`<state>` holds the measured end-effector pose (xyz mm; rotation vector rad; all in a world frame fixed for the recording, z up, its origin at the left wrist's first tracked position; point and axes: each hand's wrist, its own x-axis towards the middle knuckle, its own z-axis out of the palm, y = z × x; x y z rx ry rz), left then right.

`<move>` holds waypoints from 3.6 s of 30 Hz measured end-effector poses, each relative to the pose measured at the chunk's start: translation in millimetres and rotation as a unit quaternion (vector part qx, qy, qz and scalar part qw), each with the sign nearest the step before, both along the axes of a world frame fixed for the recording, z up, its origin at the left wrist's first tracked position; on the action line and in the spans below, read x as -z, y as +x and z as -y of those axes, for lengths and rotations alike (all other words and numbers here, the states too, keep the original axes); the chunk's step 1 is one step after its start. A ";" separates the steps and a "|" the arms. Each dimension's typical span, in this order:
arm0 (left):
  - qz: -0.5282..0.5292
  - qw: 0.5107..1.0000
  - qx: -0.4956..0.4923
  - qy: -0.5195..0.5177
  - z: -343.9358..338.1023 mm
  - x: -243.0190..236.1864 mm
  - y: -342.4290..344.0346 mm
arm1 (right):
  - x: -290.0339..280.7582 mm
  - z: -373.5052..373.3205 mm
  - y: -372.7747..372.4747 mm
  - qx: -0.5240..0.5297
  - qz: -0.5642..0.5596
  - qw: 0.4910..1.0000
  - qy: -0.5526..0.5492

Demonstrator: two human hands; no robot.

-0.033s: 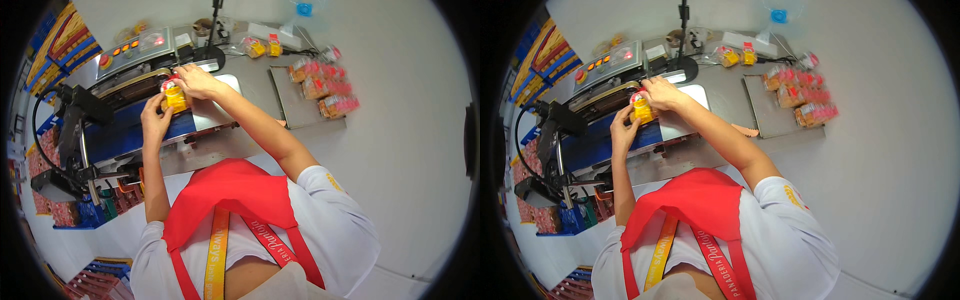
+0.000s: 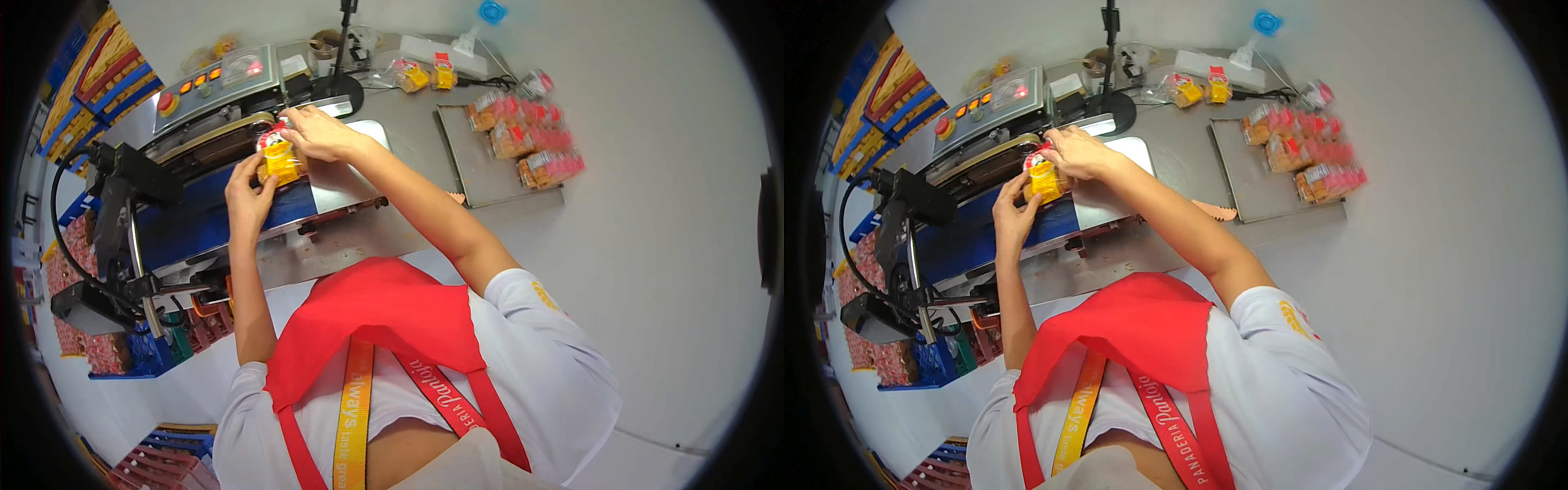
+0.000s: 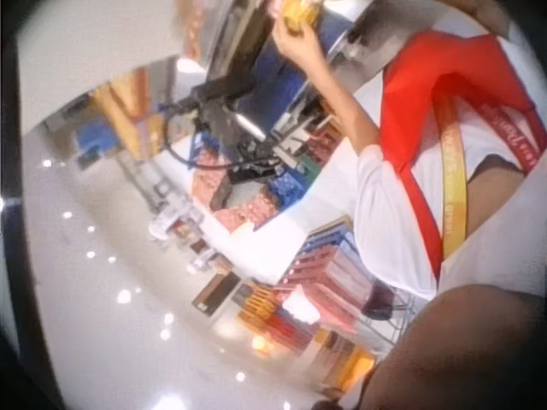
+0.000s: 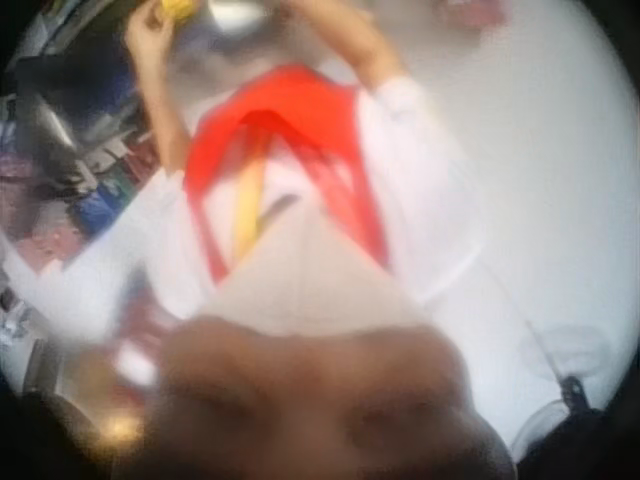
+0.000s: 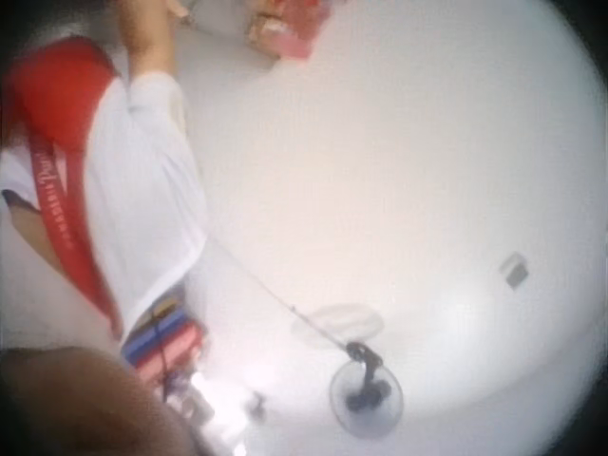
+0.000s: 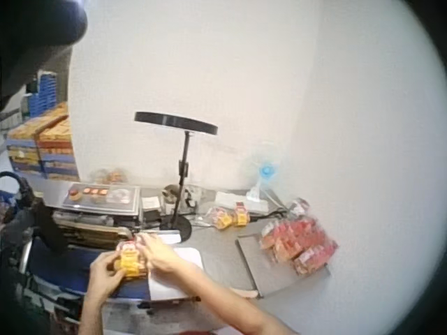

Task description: The person repeatedly picks up small bread rolls, places them into clear plastic bags, and seals the bags using a heat-sealing machine. The sealed packages are then placed onto a tray to the right.

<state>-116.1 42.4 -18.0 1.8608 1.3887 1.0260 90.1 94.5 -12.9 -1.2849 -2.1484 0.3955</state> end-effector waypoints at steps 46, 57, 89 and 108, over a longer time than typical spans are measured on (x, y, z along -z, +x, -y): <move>0.363 0.893 0.259 -0.058 -30.2 -3.8 95.1 | -7.7 72.9 65.7 0.053 -0.407 0.912 0.022; 0.208 0.953 -0.026 0.220 4.1 -25.6 110.3 | -19.2 81.0 46.2 0.224 -0.265 0.919 0.186; 0.161 0.932 0.312 0.088 -78.0 -34.6 59.0 | -16.7 35.2 108.2 -0.100 -0.466 0.872 -0.115; 0.178 0.971 0.119 0.108 -56.6 -25.3 77.3 | -11.0 48.1 79.2 0.003 -0.509 0.861 -0.018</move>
